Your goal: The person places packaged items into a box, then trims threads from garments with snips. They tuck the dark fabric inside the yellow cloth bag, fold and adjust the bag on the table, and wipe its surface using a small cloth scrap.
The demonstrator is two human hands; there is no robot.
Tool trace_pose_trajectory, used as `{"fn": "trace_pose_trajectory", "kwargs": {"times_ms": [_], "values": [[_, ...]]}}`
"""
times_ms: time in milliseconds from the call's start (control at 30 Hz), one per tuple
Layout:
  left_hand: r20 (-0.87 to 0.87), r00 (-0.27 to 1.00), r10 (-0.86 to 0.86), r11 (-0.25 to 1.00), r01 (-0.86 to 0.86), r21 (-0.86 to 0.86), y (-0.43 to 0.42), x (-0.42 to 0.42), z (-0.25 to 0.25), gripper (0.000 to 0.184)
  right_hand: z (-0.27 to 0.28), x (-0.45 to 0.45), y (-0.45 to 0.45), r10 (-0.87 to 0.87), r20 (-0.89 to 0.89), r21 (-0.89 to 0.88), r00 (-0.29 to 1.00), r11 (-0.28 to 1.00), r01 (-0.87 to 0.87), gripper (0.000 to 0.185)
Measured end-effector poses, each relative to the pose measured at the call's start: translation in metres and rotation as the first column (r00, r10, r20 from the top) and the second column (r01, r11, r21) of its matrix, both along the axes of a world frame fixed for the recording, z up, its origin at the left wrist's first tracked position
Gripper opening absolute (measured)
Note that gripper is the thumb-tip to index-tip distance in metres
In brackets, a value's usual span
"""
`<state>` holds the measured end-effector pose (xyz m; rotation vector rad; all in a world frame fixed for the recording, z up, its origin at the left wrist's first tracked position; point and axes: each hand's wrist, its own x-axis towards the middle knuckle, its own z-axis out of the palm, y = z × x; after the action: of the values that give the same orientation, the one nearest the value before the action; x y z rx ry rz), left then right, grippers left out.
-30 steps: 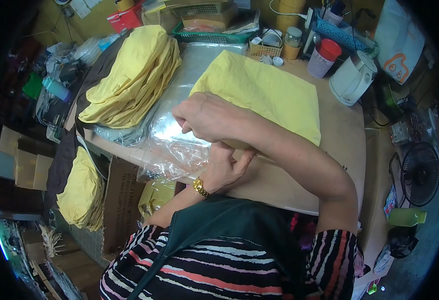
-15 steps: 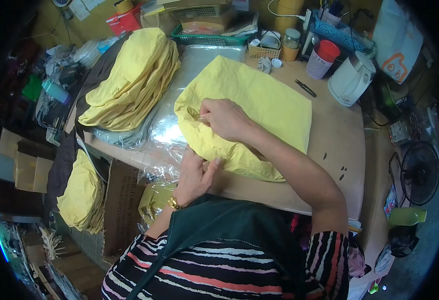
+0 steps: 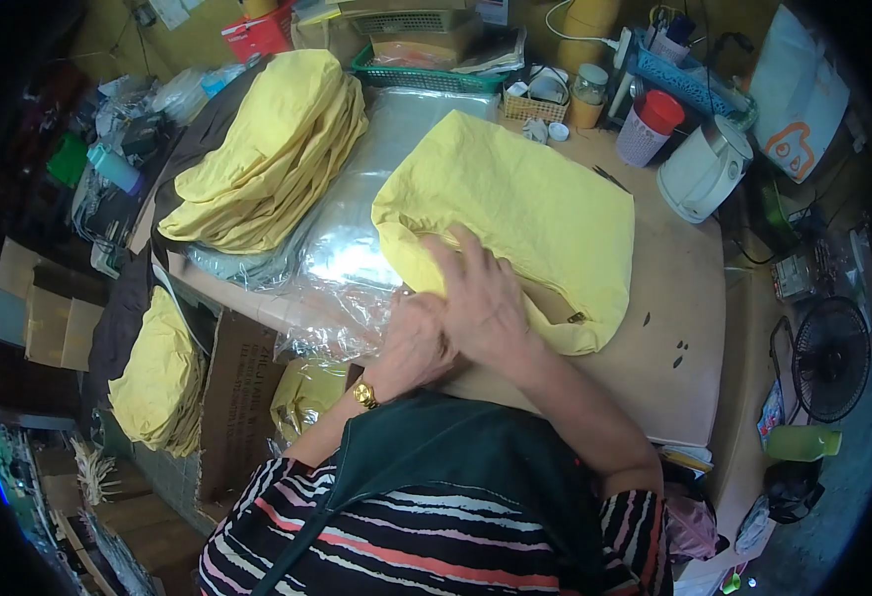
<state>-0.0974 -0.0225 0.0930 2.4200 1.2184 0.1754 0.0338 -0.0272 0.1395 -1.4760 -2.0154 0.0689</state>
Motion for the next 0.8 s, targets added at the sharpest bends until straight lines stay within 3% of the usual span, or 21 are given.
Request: {"fn": "trace_pose_trajectory", "kwargs": {"times_ms": [33, 67, 100, 167, 233, 267, 300, 333, 400, 433, 500, 600, 733, 800], "values": [[0.170, 0.985, -0.011, 0.967, -0.033, 0.252, 0.000, -0.001, -0.001, 0.024, -0.005, 0.009, 0.006, -0.001, 0.003, -0.003, 1.000, 1.000, 0.001, 0.029], [0.325, 0.943, -0.065, 0.873, -0.104, 0.477, -0.001, -0.003, -0.002, 0.022, -0.009, 0.022, 0.018, -0.121, -0.065, -0.307, 0.990, 0.947, 0.096, 0.035], [0.325, 0.943, -0.069, 0.874, -0.100, 0.476, -0.003, -0.004, -0.002, 0.022, -0.013, 0.035, 0.029, -0.256, -0.096, -0.584, 0.962, 0.797, 0.154, 0.040], [0.347, 0.936, -0.055, 0.967, -0.036, 0.250, -0.009, -0.008, -0.001, 0.025, -0.021, 0.057, 0.043, -0.297, -0.103, -0.516, 0.949, 0.832, 0.205, 0.043], [0.347, 0.936, -0.057, 0.962, -0.042, 0.270, -0.011, -0.008, -0.001, 0.026, -0.018, 0.061, 0.044, -0.329, -0.111, -0.445, 0.938, 0.860, 0.249, 0.045], [0.343, 0.938, -0.058, 0.957, -0.046, 0.288, -0.011, -0.010, -0.001, 0.027, -0.014, 0.061, 0.041, -0.216, -0.025, -0.163, 0.976, 0.964, 0.209, 0.041], [0.341, 0.938, -0.053, 0.956, -0.051, 0.289, -0.011, -0.010, 0.000, 0.027, -0.009, 0.059, 0.038, -0.126, 0.089, 0.124, 0.988, 0.986, 0.115, 0.037], [0.354, 0.933, -0.058, 0.939, -0.069, 0.337, -0.011, -0.010, 0.001, 0.026, -0.006, 0.055, 0.034, -0.119, 0.088, 0.126, 0.989, 0.986, 0.107, 0.037], [0.367, 0.929, -0.057, 0.921, -0.093, 0.379, -0.010, -0.010, 0.000, 0.024, 0.000, 0.042, 0.023, 0.234, -0.258, -0.052, 0.937, 0.965, -0.255, 0.021], [0.334, 0.941, -0.058, 0.918, -0.081, 0.388, -0.010, -0.011, -0.002, 0.025, 0.003, 0.035, 0.018, 0.236, -0.259, -0.055, 0.937, 0.965, -0.258, 0.021], [0.301, 0.952, -0.061, 0.916, -0.067, 0.395, -0.009, -0.010, -0.006, 0.026, 0.009, 0.023, 0.011, 0.310, -0.306, -0.227, 0.900, 0.895, -0.385, 0.011], [0.303, 0.944, -0.128, 0.928, 0.007, 0.372, -0.010, -0.010, -0.007, 0.028, -0.002, 0.020, 0.018, 0.339, -0.445, -0.277, 0.829, 0.828, -0.488, 0.010], [0.279, 0.957, -0.076, 0.958, -0.008, 0.288, -0.012, -0.011, -0.002, 0.034, 0.004, 0.012, 0.019, 0.376, -0.353, -0.174, 0.856, 0.873, -0.455, 0.008], [0.292, 0.955, -0.043, 0.957, -0.044, 0.286, -0.013, -0.011, 0.003, 0.036, 0.009, 0.010, 0.023, 0.220, -0.606, -0.261, 0.764, 0.853, -0.452, 0.005]]}}
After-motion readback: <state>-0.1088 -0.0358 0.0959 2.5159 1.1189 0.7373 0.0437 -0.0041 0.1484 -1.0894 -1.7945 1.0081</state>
